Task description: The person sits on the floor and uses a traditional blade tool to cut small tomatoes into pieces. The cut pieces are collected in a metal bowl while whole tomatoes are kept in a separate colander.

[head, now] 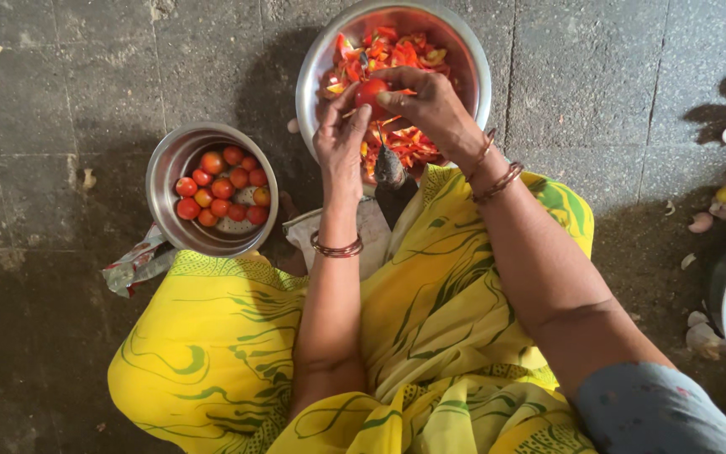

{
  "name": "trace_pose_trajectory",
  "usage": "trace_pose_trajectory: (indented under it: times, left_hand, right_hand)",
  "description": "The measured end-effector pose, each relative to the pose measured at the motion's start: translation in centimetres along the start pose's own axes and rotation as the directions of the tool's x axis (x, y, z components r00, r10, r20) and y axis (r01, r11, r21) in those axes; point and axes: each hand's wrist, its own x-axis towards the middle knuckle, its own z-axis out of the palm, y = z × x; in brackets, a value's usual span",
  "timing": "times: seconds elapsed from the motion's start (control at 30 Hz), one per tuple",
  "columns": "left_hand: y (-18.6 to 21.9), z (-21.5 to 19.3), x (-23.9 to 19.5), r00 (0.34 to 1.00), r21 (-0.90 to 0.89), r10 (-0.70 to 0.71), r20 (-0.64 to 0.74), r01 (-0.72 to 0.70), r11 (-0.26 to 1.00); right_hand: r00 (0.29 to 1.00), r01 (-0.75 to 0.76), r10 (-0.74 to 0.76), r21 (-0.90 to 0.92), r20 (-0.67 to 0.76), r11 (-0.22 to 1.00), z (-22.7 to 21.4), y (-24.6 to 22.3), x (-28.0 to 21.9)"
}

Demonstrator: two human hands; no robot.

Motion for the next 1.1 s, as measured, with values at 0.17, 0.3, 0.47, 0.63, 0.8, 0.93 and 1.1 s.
trace_pose_trajectory:
  times: [0.17, 0.3, 0.47, 0.63, 0.8, 0.93, 1.1]
  left_hand:
    - [-0.3, -0.2, 1.2, 0.996, 0.036, 0.086, 0.006, -0.087, 0.996]
    - [0.1, -0.7, 2.5, 0.995, 0.066, 0.077, 0.07, -0.082, 0.994]
    - [-1.3, -2.2, 3.5, 0.997, 0.022, 0.034, 0.069, -0.036, 0.999]
    - [-4.2, -4.9, 5.5, 0.998, 0.072, -0.041, -0.049, 0.044, 0.996]
    - [-7.4, -7.1, 7.8, 0.987, 0.123, -0.05, -0.151, 0.069, 0.99]
    - [-7.9, -7.2, 8.5, 0.993, 0.095, -0.049, -0.112, 0.06, 0.994]
    - [-7.3, -7.2, 7.5, 0.988, 0.132, -0.113, -0.102, 0.126, 0.983]
  right_hand:
    - [0.991, 0.132, -0.134, 0.115, 0.003, 0.985, -0.3, 1.4, 0.7]
    - [0.977, 0.2, -0.211, 0.253, 0.015, 0.947, -0.6, 2.0, 1.6]
    - [0.975, 0.208, -0.219, 0.219, 0.028, 0.953, -1.5, 3.3, 2.5]
    - [0.981, 0.192, -0.189, 0.153, -0.038, 0.969, -0.4, 5.6, 4.7]
    - [0.978, 0.03, 0.005, 0.163, -0.21, 0.986, 0.9, 8.1, 7.2]
    - [0.987, 0.048, -0.002, 0.28, -0.161, 0.959, 0.0, 8.9, 7.6]
    - [0.977, 0.111, -0.053, 0.283, -0.205, 0.953, 0.5, 9.5, 7.5]
